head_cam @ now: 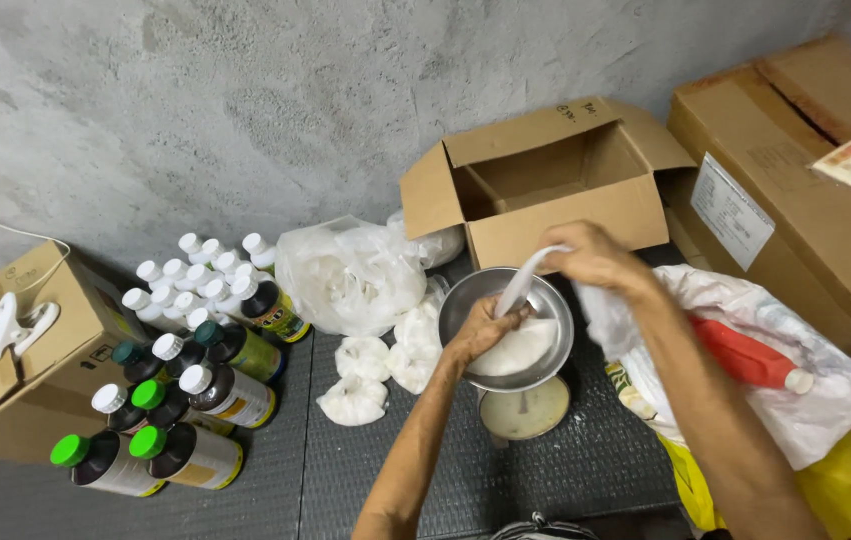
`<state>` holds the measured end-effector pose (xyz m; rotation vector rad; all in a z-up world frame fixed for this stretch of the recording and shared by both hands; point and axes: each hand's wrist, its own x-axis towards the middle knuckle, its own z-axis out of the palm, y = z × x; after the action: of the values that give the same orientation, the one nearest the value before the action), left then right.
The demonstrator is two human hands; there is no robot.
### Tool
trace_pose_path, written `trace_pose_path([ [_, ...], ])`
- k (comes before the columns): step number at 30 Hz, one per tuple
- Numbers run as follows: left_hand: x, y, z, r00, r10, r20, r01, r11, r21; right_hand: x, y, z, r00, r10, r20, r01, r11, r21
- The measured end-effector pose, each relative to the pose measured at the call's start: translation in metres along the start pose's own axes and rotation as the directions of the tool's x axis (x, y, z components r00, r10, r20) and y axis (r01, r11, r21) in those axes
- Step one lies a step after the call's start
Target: Weighing white powder using a scoop and a mechanical scale, then putting it into small plastic bags and tying them.
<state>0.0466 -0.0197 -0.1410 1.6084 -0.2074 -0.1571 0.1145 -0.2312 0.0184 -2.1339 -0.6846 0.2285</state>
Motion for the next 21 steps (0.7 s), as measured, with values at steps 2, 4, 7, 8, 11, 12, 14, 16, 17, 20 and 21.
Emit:
trace_pose_path([
  [2,-0.013,0.009,-0.003,1.000,0.011,0.012,-0.012,0.996,0.091,-0.007,0.021,-0.019,0.999,0.019,-0.038,-0.021,0.999,-0.039],
  [4,-0.022,0.020,-0.003,0.999,0.023,0.023,-0.027,0.982,0.184,-0.019,0.032,-0.037,0.996,0.033,-0.078,-0.039,0.996,-0.077],
  [7,-0.030,0.028,0.000,0.984,0.173,0.049,-0.177,0.881,0.438,-0.040,0.041,-0.054,0.956,0.238,-0.174,-0.274,0.934,-0.227],
  [8,-0.030,0.025,0.001,0.967,0.246,0.070,-0.234,0.740,0.631,-0.046,0.051,-0.055,0.958,0.209,-0.199,-0.240,0.960,-0.145],
  [11,-0.034,0.029,0.007,0.946,0.318,0.067,-0.242,0.551,0.799,-0.065,0.080,-0.062,0.963,0.214,-0.163,-0.236,0.962,-0.134],
  [12,-0.037,0.032,0.009,0.946,0.320,0.042,-0.220,0.546,0.808,-0.071,0.088,-0.065,0.959,0.258,-0.113,-0.277,0.940,-0.201],
  [14,-0.020,0.008,-0.006,0.928,0.368,0.063,-0.266,0.534,0.803,-0.091,0.094,-0.072,0.970,0.237,-0.045,-0.240,0.928,-0.284],
  [16,-0.023,0.029,-0.005,0.909,0.407,0.087,-0.310,0.523,0.794,-0.110,0.107,-0.076,0.973,0.231,0.025,-0.206,0.908,-0.365],
  [17,-0.032,0.063,0.003,0.963,0.261,0.064,-0.195,0.515,0.834,-0.118,0.117,-0.075,0.963,0.268,0.006,-0.260,0.938,-0.230],
  [20,-0.036,0.091,0.007,0.987,0.156,0.023,-0.101,0.509,0.855,-0.128,0.142,-0.074,0.958,0.286,-0.025,-0.285,0.958,0.040],
  [21,-0.036,0.087,0.008,0.981,0.192,0.033,-0.132,0.528,0.839,-0.133,0.152,-0.072,0.956,0.288,-0.049,-0.275,0.944,0.181],
])
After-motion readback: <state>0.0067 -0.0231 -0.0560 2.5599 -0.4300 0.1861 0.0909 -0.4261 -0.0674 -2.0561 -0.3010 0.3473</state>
